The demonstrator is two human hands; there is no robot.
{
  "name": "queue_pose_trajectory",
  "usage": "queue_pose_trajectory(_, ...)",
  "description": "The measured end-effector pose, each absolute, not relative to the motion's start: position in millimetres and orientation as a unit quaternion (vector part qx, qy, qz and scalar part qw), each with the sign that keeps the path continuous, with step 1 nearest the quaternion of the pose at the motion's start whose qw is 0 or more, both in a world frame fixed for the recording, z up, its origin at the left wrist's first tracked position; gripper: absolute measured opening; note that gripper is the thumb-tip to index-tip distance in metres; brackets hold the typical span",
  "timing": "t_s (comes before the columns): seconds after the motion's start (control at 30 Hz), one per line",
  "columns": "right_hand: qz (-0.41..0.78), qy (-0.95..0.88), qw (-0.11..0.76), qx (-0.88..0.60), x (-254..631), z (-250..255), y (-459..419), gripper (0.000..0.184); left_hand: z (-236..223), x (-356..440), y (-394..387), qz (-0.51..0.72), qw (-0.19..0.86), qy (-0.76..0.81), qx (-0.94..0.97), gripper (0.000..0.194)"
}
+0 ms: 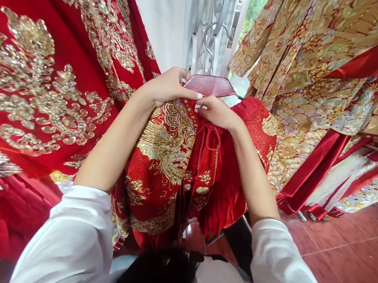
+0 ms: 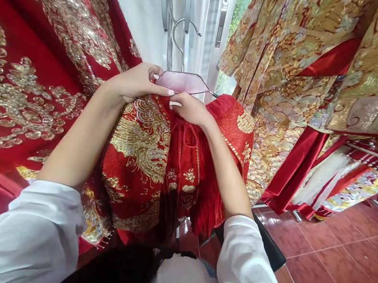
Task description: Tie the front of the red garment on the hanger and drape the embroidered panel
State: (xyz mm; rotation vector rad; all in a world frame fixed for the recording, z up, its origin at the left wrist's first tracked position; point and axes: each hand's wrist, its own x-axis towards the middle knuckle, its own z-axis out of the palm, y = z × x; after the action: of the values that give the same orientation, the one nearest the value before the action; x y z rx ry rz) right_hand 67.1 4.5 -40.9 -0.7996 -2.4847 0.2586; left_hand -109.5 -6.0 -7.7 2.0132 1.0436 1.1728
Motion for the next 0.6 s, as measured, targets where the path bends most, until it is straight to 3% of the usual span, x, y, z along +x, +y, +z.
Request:
queue_pose_trajectory(0.2, 0.093, -0.933, 0.194, -0.287, 66, -32, 3, 0.019, -7, -106, -11, 0.43, 0.257, 0.413, 0.76, 0.033)
queue_pose_trajectory(0.43, -0.078, -0.805, 0.293, -0.509, 61, -52, -22, 0.023, -10, -102, -17, 0.428, 0.123, 0.455, 0.771, 0.032)
queue_pose_trajectory(0.6, -0.073, -0.839, 0.228, -0.49, 61, -46, -14, 0.039, -11, -108, -10, 0.42, 0.178, 0.415, 0.787, 0.036)
